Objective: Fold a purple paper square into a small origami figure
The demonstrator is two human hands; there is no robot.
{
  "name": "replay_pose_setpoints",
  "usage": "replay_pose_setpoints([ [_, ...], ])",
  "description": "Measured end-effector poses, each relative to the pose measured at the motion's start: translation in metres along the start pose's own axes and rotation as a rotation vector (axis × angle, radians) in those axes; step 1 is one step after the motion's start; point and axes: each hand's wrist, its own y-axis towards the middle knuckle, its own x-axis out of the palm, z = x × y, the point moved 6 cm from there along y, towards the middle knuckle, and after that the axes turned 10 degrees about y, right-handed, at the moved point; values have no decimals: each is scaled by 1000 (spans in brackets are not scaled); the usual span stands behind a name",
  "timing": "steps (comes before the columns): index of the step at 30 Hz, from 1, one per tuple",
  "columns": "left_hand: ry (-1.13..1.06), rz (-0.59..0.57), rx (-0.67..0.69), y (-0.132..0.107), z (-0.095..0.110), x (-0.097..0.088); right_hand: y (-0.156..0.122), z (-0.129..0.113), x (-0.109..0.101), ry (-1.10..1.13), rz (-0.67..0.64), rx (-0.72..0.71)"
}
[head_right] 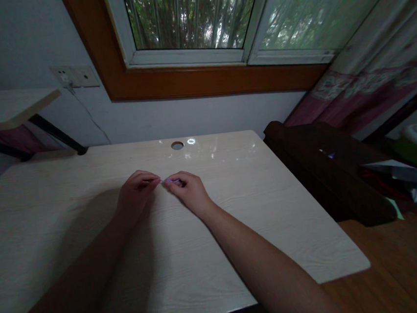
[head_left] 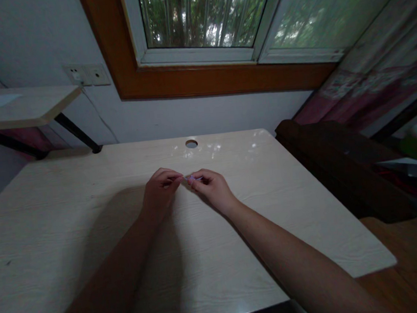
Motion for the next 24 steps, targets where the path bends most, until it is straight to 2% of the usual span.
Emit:
replay_pose_setpoints([
  [4,57,15,42,-1,4,0,0,7,2,110,-7,89],
  [12,126,3,106,-3,11,-1,1,11,4,196,-49,158],
  [24,442,59,388,-9,23,1,4,17,5,395,-91,239],
])
